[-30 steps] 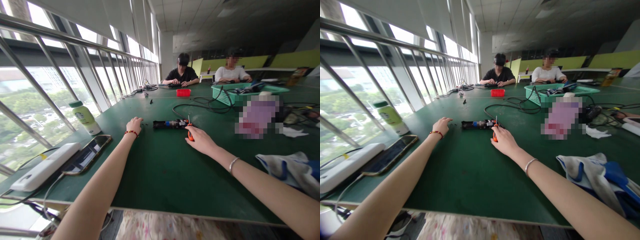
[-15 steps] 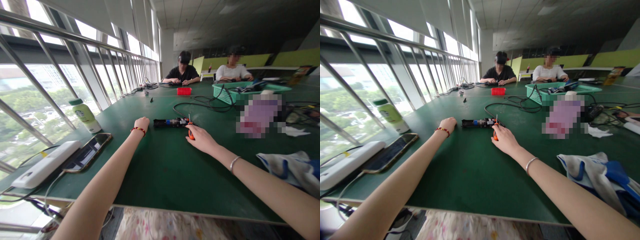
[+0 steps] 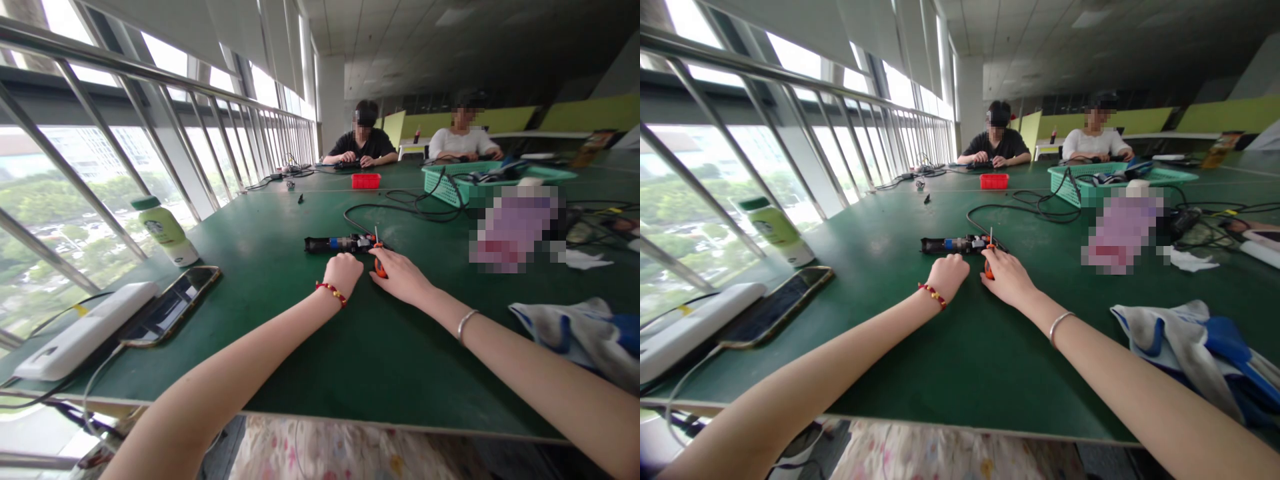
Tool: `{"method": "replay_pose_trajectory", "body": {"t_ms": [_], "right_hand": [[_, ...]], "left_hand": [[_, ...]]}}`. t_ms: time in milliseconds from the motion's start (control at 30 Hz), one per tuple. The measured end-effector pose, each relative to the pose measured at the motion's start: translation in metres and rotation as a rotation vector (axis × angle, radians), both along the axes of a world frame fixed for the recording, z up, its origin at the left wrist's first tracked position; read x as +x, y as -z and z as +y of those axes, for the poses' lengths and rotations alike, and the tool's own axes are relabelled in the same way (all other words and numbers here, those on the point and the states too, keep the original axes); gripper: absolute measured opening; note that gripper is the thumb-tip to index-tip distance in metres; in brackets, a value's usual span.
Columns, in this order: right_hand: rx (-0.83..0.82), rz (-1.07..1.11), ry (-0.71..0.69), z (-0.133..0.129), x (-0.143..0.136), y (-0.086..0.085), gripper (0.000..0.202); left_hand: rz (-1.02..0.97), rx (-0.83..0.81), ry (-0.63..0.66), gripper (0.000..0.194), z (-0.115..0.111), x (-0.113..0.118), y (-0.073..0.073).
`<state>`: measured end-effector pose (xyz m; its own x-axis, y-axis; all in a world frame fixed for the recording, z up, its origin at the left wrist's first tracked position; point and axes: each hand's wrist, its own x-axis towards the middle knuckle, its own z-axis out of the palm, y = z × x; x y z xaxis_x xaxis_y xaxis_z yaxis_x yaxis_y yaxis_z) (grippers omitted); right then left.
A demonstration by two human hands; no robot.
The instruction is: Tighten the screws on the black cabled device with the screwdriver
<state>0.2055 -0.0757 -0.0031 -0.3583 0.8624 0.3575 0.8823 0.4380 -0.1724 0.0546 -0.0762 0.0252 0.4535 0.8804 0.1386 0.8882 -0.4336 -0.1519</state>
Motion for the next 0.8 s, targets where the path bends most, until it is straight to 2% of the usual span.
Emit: {"method": "replay_pose_trajectory", "body": {"t_ms": [133,300,467,633,800], "right_hand": [[0.006,0.001,-0.007,0.000,0.000,0.000,0.042],[-0.001,-0.002,-0.005,0.000,-0.001,-0.002,0.042],[-0.004,0.025,-0.020,-0.001,-0.002,-0.002,0.043],[-0.044,0.122,0.000,-0.003,-0.001,-0.006,0.045],[-0.083,0.178,-0.017,-0.012,-0.004,-0.011,0.042]], "left_hand": [[0.069,0.084,0.183,0.026,-0.002,0.005,0.007],[0.045,0.109,0.239,0.022,0.010,-0.008,0.010],[-0.207,0.122,0.186,0.018,0.024,-0.019,0.018],[-0.541,0.262,0.074,0.018,0.038,-0.034,0.022],[-0.696,0.281,0.036,0.019,0.046,-0.042,0.022]]}}
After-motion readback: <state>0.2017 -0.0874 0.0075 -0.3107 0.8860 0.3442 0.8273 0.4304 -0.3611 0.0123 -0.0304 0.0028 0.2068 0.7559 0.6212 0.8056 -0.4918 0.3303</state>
